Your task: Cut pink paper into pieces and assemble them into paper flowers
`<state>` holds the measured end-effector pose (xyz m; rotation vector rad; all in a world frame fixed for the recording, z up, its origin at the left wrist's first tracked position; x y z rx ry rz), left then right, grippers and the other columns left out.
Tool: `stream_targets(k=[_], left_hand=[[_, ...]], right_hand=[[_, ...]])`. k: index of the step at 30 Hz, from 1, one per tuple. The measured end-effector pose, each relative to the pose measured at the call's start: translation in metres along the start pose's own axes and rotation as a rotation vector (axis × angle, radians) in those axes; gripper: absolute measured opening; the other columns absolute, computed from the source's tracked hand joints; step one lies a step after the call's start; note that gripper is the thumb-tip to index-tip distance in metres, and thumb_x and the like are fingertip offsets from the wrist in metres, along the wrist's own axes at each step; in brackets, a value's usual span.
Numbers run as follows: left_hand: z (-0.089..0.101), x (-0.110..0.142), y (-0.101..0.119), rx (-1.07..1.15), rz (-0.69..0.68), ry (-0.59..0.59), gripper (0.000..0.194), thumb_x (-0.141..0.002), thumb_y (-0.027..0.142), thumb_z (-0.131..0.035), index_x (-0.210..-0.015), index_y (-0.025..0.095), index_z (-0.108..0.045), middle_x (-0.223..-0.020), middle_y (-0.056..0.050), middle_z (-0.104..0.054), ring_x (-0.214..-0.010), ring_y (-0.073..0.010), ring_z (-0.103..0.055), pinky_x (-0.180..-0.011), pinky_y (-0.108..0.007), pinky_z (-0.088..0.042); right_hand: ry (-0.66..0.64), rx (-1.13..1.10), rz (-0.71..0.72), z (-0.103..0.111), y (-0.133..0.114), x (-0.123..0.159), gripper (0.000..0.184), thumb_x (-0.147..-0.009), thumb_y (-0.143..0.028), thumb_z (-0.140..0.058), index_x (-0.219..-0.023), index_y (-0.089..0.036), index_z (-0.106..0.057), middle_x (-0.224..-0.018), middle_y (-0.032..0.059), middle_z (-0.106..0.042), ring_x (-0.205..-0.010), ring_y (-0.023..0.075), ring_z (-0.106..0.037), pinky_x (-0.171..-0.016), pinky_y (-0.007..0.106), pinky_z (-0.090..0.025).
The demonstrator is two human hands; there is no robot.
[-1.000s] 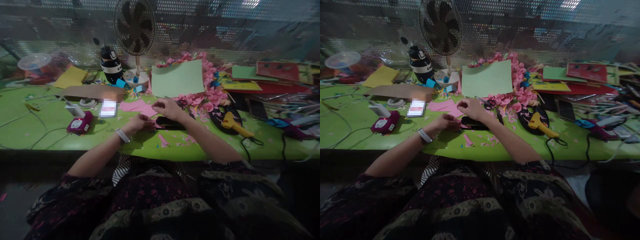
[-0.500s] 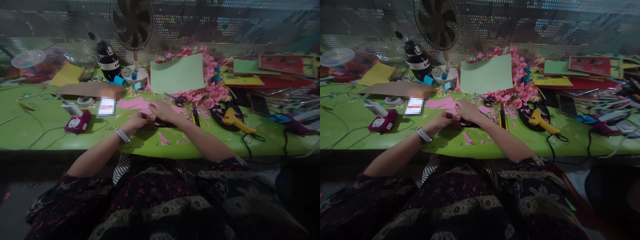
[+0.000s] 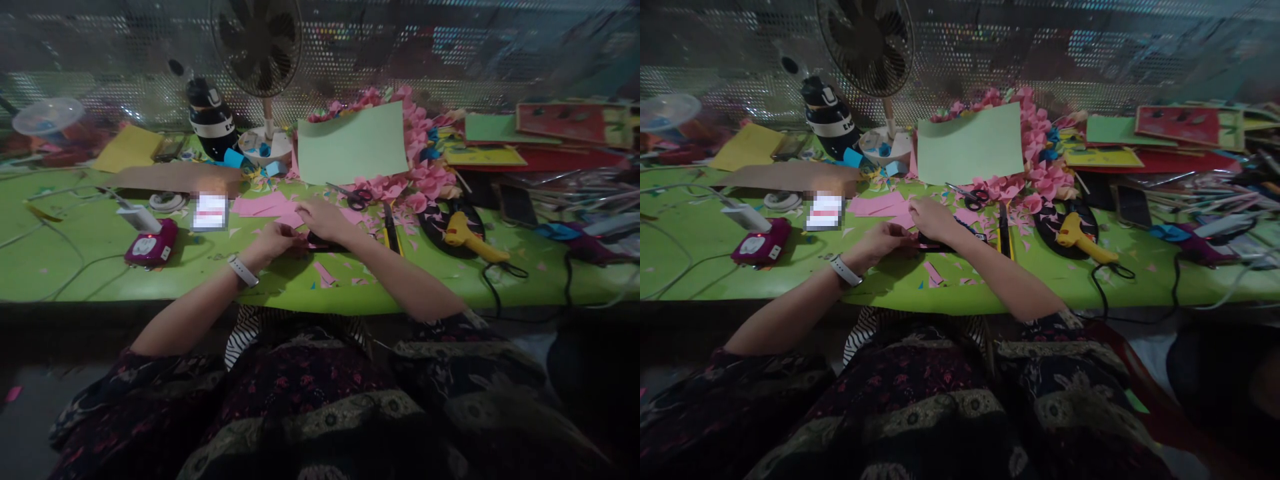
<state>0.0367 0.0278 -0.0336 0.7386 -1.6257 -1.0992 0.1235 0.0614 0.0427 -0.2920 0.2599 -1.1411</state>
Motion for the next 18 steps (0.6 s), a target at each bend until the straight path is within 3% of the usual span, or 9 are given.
stream_targets(k=[9, 18], left_hand=[[-0.0015, 0.0016, 0.0026, 0.001, -0.040, -0.018, 0.028, -0.066, 0.017, -0.089, -0.058, 0.020, -0.063, -0.065, -0.004, -0.073, -0.062, -0.0170, -0.071, -0.072, -0.034, -0.060], [-0.0010, 0.0045, 0.0014, -0.054, 0.026, 0.015, 0.023, -0.074, 0.010, -0.083, -0.063, 0.017, -0.063, -0.070, -0.003, -0.073, -0.062, -0.0144, -0.070, -0.075, -0.031, -0.059]], right_hand=[[-0.004, -0.020, -0.010, -0.0005, 0.0026, -0.0012, 0.036, -0.101, -0.019, -0.038, -0.112, -0.013, -0.071, -0.121, 0.0153, -0.072, -0.107, 0.0264, -0.063, -0.088, 0.037, -0.045], [-0.022, -0.058, -0.019, -0.0007, 0.0020, -0.0010, 0.036, -0.101, -0.019, -0.038, -0.110, -0.011, -0.072, -0.119, 0.0149, -0.073, -0.103, 0.0239, -0.064, -0.085, 0.033, -0.045]])
Point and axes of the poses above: each hand's wrist, its own x-axis away from the middle knuckle, its own z-axis out of the back of the hand, y = z × x, the point moved 10 cm from there along -x, towards the middle knuckle
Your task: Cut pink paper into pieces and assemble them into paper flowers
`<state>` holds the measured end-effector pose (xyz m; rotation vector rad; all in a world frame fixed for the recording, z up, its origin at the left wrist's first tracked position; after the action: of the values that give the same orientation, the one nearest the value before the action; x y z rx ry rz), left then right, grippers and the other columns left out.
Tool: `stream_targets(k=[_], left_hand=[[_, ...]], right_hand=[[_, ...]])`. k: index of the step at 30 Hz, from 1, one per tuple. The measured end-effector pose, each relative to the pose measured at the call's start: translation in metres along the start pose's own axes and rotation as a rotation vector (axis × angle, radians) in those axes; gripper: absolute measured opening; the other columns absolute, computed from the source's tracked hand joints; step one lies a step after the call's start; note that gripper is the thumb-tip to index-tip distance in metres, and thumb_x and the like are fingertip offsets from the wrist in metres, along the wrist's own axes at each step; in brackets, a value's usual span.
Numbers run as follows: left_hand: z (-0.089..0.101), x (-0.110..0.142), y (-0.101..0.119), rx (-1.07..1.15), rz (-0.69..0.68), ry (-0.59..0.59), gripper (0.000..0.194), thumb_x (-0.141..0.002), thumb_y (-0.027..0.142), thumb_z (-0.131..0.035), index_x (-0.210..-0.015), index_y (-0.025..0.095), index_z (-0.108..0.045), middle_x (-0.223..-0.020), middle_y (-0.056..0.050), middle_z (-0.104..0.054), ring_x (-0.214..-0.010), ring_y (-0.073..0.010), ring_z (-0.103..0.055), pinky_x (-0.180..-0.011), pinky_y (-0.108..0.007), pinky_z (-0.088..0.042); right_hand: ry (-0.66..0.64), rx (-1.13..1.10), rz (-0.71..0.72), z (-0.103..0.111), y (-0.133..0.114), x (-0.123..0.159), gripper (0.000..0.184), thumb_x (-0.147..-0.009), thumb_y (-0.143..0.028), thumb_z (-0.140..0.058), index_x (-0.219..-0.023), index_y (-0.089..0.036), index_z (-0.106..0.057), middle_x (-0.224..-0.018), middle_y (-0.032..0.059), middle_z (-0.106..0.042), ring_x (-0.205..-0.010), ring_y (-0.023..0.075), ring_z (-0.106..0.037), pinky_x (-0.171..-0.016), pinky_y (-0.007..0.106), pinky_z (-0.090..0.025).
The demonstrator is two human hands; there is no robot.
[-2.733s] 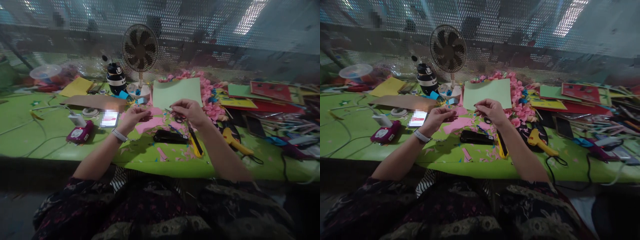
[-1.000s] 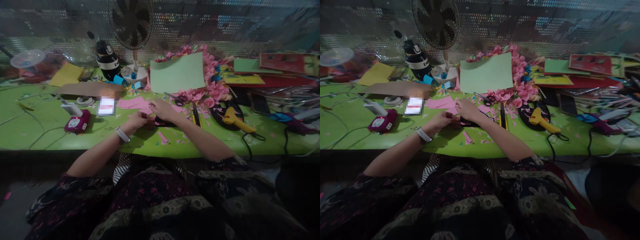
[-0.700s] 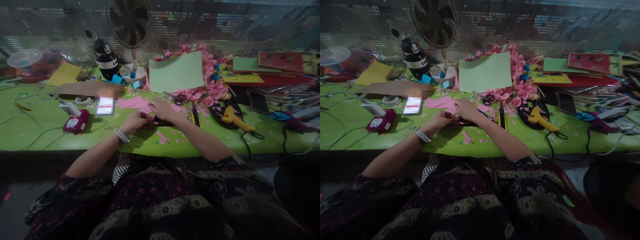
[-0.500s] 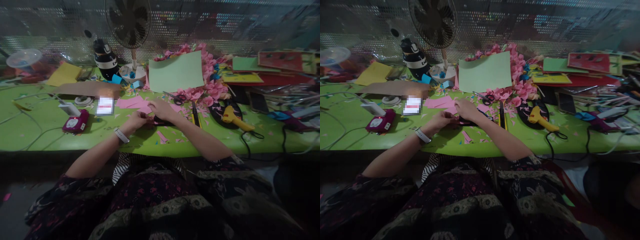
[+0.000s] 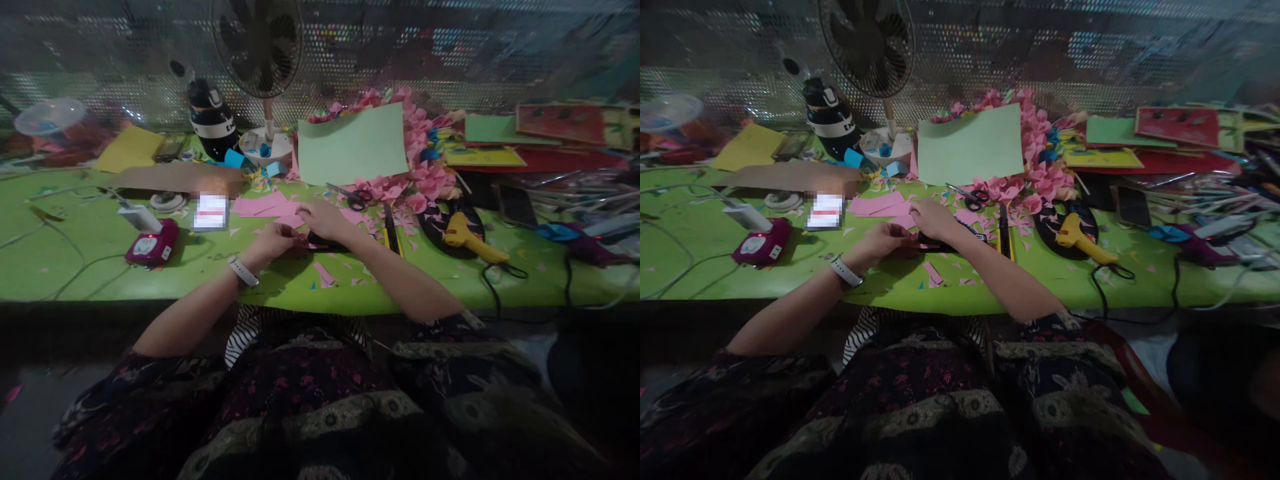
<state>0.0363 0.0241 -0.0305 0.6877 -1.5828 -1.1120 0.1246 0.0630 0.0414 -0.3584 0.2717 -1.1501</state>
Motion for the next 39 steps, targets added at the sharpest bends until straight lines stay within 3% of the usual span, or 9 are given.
stream_targets(k=[24, 39], left_hand=[[-0.0018, 0.0027, 0.0011, -0.028, 0.029, 0.001, 0.021, -0.082, 0.006, -0.074, -0.069, 0.016, -0.061, -0.070, -0.001, -0.072, -0.063, -0.0104, -0.069, -0.076, -0.028, -0.058], [0.0001, -0.0002, 0.0043, -0.143, -0.031, -0.016, 0.020, -0.081, 0.019, -0.077, -0.071, 0.018, -0.060, -0.072, -0.003, -0.074, -0.069, -0.0151, -0.072, -0.073, -0.033, -0.060]], right_hand=[[-0.015, 0.008, 0.006, -0.0011, -0.0021, 0.0010, 0.036, -0.101, -0.016, -0.038, -0.112, -0.009, -0.072, -0.120, 0.0149, -0.072, -0.100, 0.0213, -0.063, -0.085, 0.031, -0.044], [-0.056, 0.177, 0.016, -0.0066, -0.0099, 0.0020, 0.040, -0.102, -0.019, -0.032, -0.111, -0.010, -0.070, -0.117, 0.0169, -0.070, -0.100, 0.0237, -0.061, -0.082, 0.033, -0.043]])
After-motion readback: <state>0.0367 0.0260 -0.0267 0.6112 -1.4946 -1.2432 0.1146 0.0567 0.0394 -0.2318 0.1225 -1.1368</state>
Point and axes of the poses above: each hand's wrist, its own x-axis away from the middle knuckle, its own z-axis out of the back of the hand, y = z × x, the point moved 10 cm from there along -x, towards the middle knuckle
